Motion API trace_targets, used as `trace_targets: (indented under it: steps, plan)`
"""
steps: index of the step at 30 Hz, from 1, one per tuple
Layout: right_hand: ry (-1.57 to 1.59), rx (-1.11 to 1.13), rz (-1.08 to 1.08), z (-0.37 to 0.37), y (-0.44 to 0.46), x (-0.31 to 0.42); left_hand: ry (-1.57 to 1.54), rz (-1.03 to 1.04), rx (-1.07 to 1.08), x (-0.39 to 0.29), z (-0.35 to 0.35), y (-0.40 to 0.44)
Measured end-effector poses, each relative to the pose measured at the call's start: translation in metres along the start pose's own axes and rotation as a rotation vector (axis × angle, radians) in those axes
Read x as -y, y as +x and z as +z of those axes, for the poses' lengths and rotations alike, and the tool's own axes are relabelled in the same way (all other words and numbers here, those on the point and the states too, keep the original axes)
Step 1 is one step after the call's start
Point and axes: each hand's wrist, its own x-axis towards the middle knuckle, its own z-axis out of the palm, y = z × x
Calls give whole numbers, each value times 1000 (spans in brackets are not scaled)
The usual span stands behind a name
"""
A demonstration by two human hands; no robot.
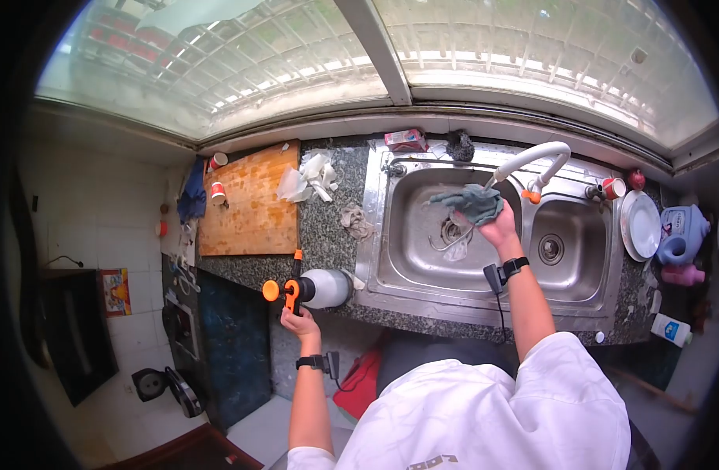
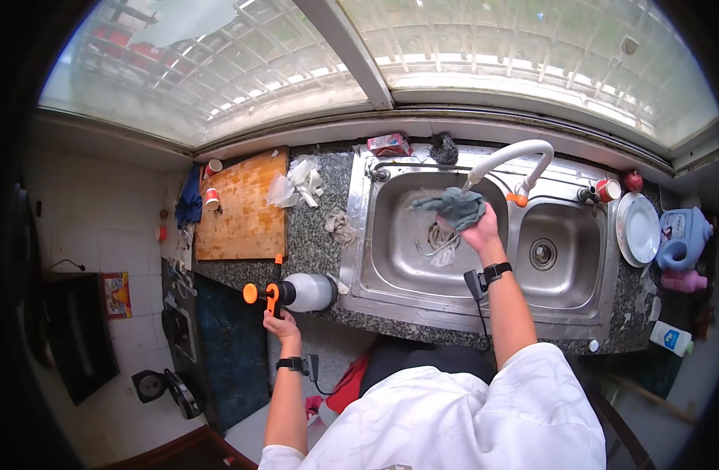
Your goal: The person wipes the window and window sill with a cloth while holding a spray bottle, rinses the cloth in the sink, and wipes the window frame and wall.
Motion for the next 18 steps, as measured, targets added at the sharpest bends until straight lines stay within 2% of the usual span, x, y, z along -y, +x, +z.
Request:
trace_targets:
  steps: [1, 4, 5, 6, 7, 8, 9, 10, 12, 13, 14, 16, 18]
  plan:
    - [85, -3, 10, 0, -1, -5, -12, -11, 57, 2, -2, 1]
    - [153, -8, 26, -1, 8, -17, -26, 9, -10, 7, 0, 0]
    - [163, -88, 9, -4, 11, -22, 14, 14, -3, -8, 7, -9]
    - [149, -73, 10, -4, 11, -26, 40, 69, 44, 0, 1, -3]
    - [143, -101, -25, -6, 13, -30, 54, 87, 33, -5, 5, -7]
    - [135, -121, -27, -11, 15, -33, 45, 77, -69, 1, 9, -6]
    - [108, -74, -3, -31, 22, -34, 128, 107, 35, 2, 1, -5]
    - [95, -108, -1, -44, 23, -35, 152, 67, 45, -4, 2, -9]
    - [121, -169, 55, -34, 19, -42, -73, 83, -232, -14, 27, -22]
    - [83, -166, 79, -30, 17, -45, 42, 83, 10, 0, 3, -14]
    - [106, -180, 106, -44, 21, -46, 153, 130, -14, 9, -1, -13]
    - [6, -248, 101, -28, 13, -48, 325, 360, -50, 16, 0, -7]
    - [-36, -264, 81, -40, 17, -47, 187, 308, -139, 9, 10, -16]
